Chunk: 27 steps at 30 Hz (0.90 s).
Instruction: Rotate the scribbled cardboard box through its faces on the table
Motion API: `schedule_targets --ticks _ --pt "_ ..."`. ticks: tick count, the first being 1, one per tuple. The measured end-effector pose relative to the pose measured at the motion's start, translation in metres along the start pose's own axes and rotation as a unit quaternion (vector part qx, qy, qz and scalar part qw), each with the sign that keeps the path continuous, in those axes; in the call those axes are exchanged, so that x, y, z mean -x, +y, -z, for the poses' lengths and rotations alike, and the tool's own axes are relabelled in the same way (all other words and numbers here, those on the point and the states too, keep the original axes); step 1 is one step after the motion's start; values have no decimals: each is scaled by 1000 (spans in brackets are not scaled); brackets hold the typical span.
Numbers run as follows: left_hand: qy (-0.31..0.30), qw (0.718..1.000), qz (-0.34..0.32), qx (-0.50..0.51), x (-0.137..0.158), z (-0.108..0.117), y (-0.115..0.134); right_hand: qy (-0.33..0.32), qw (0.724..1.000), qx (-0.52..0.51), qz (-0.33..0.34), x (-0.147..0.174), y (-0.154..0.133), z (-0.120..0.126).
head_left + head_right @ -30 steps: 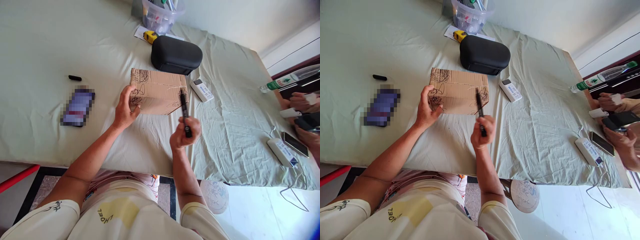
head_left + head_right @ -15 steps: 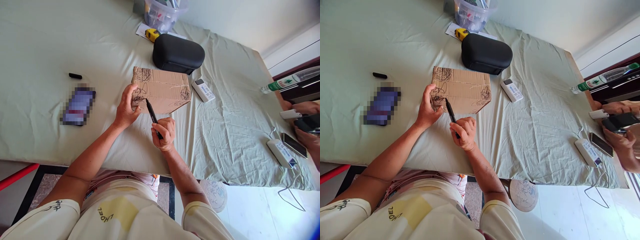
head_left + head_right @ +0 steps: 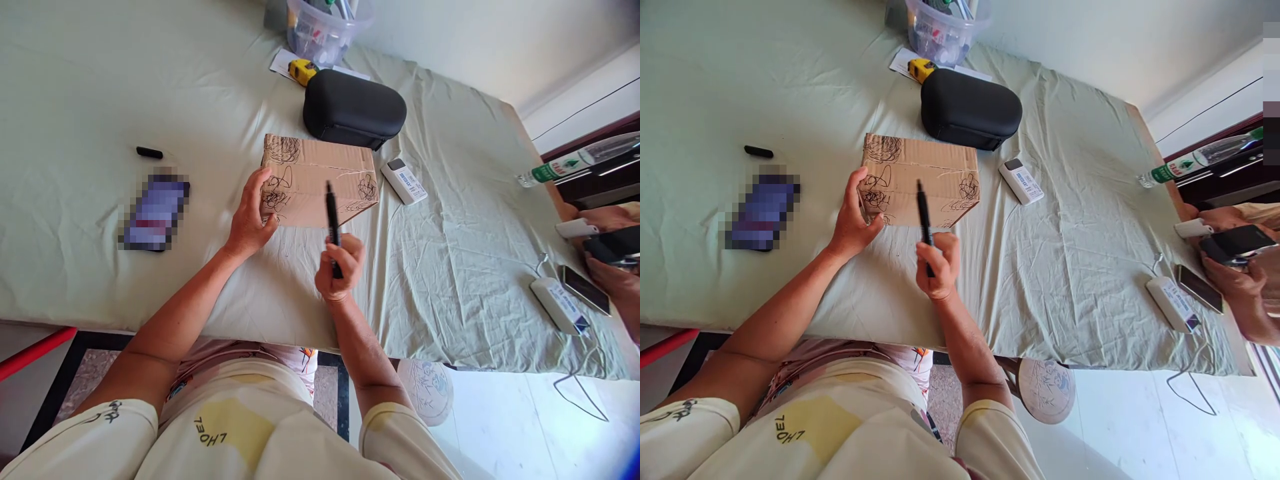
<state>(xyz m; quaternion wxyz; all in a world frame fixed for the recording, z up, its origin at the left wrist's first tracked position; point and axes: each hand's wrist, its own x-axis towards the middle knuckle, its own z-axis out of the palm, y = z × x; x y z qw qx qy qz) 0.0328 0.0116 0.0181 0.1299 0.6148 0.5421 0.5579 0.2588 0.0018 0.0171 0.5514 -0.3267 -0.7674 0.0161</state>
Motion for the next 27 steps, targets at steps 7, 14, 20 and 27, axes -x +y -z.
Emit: schedule_targets --ticks 7,14,20,27 --pt "-5 1000 -23 -2 6 0 -10 81 965 143 -203 -24 58 34" --pt "14 1000 21 -18 10 -1 -20 -79 890 238 -381 -10 106 35" --pt "77 990 96 -61 6 7 -24 -185 859 288 -380 -12 91 30" --pt "168 972 99 -134 -6 51 -10 -157 878 274 -360 -16 90 31"
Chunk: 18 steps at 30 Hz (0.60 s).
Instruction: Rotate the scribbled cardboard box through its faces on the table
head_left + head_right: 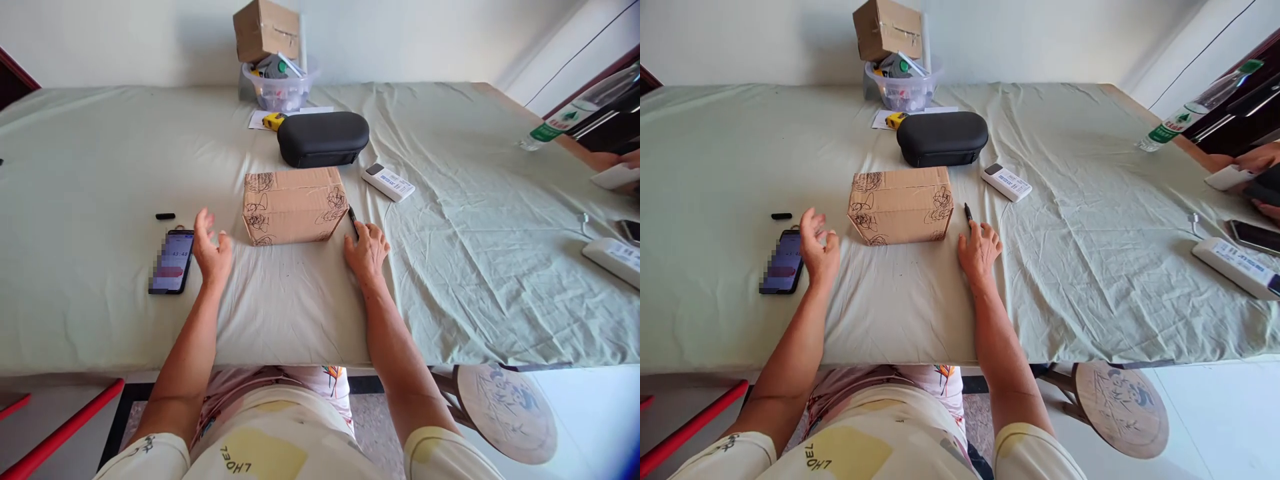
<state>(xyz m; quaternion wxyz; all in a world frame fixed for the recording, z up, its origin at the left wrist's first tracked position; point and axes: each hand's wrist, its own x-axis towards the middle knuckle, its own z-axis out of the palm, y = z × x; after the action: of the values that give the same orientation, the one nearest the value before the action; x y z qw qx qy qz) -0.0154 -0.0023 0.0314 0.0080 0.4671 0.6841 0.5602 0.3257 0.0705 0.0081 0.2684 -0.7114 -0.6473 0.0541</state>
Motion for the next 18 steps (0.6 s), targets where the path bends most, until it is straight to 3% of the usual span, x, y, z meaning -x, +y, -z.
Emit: schedule_targets --ticks 3,6,10,14,18 --pt "36 997 23 -65 -3 42 -12 42 999 -33 3 -1 -1 -1" --pt "42 971 85 -219 -1 95 -33 84 994 -70 19 -1 -4 -3" --pt "-54 906 142 -395 4 145 -54 128 984 -118 45 -2 -7 -7" --pt "-145 876 141 -439 10 143 -52 169 970 -155 76 -4 -8 -9" --pt "-157 870 158 -439 13 118 -43 206 956 -182 105 -6 -9 -5"
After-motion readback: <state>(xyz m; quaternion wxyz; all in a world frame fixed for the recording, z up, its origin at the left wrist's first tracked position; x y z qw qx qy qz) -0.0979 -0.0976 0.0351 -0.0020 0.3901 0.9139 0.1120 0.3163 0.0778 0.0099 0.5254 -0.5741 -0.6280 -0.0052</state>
